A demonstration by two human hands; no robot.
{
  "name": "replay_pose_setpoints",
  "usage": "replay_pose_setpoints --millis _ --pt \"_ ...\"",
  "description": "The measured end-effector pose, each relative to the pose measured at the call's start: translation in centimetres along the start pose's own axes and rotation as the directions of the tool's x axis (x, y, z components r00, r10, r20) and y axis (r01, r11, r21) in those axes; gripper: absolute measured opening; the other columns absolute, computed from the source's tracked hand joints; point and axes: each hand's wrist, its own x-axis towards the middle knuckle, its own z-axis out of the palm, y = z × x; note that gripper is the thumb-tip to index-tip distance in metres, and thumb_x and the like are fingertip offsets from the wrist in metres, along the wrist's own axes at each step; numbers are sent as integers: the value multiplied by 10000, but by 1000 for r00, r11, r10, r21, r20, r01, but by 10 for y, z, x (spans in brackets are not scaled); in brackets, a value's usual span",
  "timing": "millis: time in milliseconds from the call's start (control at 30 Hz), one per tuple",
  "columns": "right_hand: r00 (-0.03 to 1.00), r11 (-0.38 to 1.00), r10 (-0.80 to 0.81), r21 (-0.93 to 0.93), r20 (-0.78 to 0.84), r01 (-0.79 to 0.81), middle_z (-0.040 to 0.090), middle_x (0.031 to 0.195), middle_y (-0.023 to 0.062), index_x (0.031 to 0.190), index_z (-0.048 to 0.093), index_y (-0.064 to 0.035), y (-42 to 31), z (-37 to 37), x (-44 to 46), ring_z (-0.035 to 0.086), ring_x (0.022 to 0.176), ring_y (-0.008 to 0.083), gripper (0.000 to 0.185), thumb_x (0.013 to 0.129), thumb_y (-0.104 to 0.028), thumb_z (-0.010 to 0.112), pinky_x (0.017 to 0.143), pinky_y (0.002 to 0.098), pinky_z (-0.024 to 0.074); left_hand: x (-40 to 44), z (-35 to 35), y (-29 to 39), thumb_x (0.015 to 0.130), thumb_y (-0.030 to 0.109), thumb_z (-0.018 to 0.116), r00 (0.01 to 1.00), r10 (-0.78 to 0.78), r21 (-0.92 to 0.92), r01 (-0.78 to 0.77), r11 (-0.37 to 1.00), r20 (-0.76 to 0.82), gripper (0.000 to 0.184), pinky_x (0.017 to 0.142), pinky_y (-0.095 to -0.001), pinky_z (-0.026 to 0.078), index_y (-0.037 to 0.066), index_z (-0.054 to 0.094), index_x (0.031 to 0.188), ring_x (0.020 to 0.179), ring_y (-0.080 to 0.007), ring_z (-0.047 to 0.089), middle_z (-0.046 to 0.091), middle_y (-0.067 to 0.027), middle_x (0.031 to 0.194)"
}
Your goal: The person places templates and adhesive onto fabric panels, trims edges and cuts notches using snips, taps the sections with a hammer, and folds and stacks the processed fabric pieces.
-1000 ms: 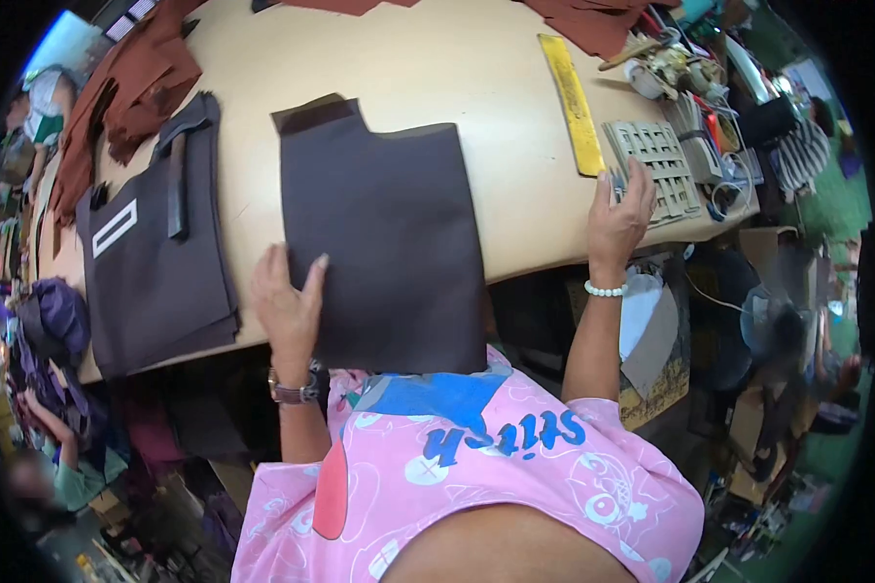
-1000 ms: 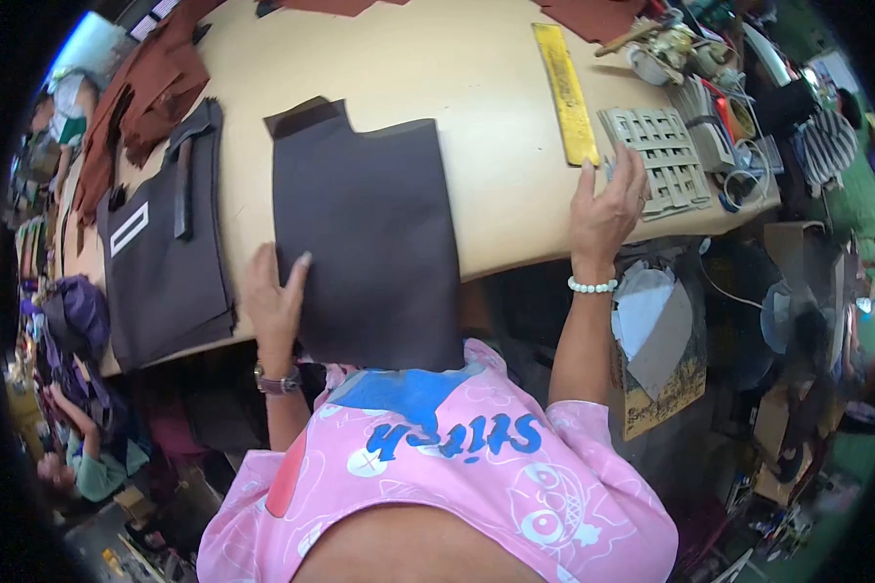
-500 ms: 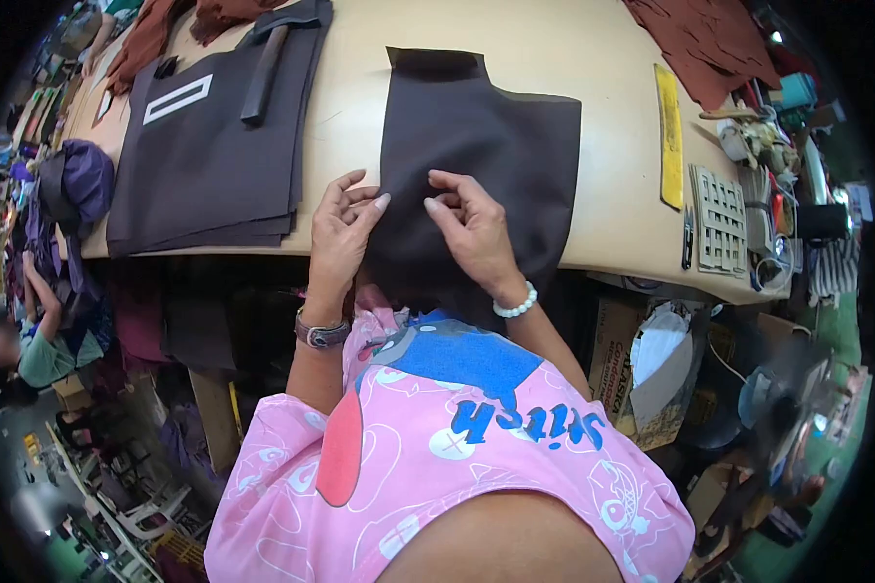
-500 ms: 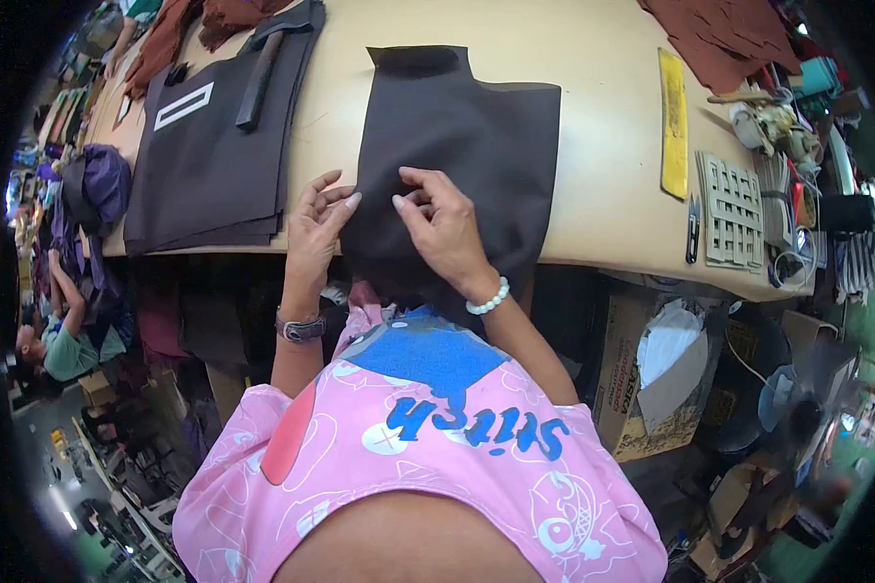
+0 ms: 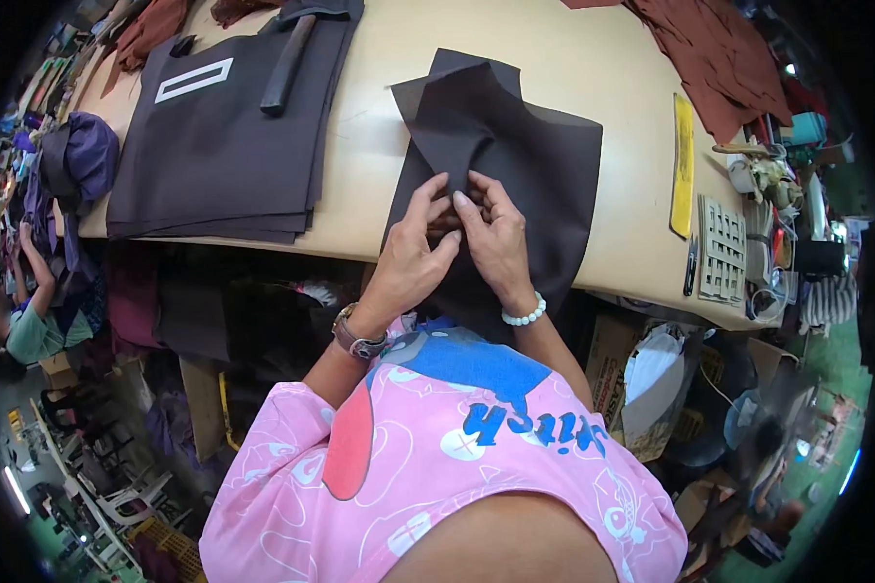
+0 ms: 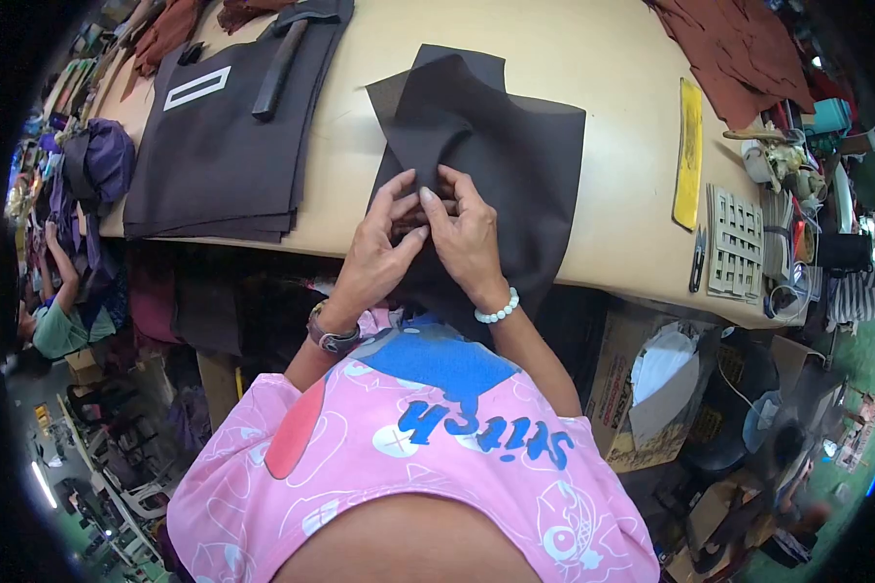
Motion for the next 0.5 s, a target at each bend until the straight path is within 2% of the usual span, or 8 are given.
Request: replay_pose_setpoints --millis 133,267,367,433,500 --pt "998 993 -61 -99 -20 59 643 927 131 1130 521 56 8 -2 2 612 784 116 272 865 -8 512 675 250 487 0 -4 -5 826 -65 478 996 -63 -74 58 996 -64 591 842 -272 457 27 289 1378 978 -166 578 567 -193 1112" --pt "999 1000 -19 -4 -30 19 623 862 79 1134 515 37 15 -2 7 542 692 69 269 869 15 477 609 227 441 13 -15 3 833 -69 457 991 -116 -32 114 993 -72 560 830 -265 461 46 331 1366 966 -169 594 581 -193 1110" --pt "997 995 37 95 -70 -31 600 863 45 1147 492 30 12 -2 7 488 666 50 270 883 12 436 576 214 406 27 -13 -14 829 -59 450 989 62 36 -58 998 -135 506 749 -280 490 12 373 1324 880 -203 638 624 -200 1056" --pt "992 973 76 224 -96 -53 589 882 27 1157 476 25 5 -3 8 469 668 44 272 893 4 410 569 208 390 37 -6 -18 825 -64 446 975 133 123 -112 986 -180 497 779 -302 486 1 380 1313 923 -242 628 606 -196 1092" --pt "989 975 92 211 -118 -66 577 950 34 1157 471 23 8 -7 8 493 743 52 262 907 -7 397 626 201 406 43 3 -20 820 -46 460 960 214 233 -169 958 -181 487 837 -342 462 -11 387 1301 1001 -286 588 568 -202 1147"
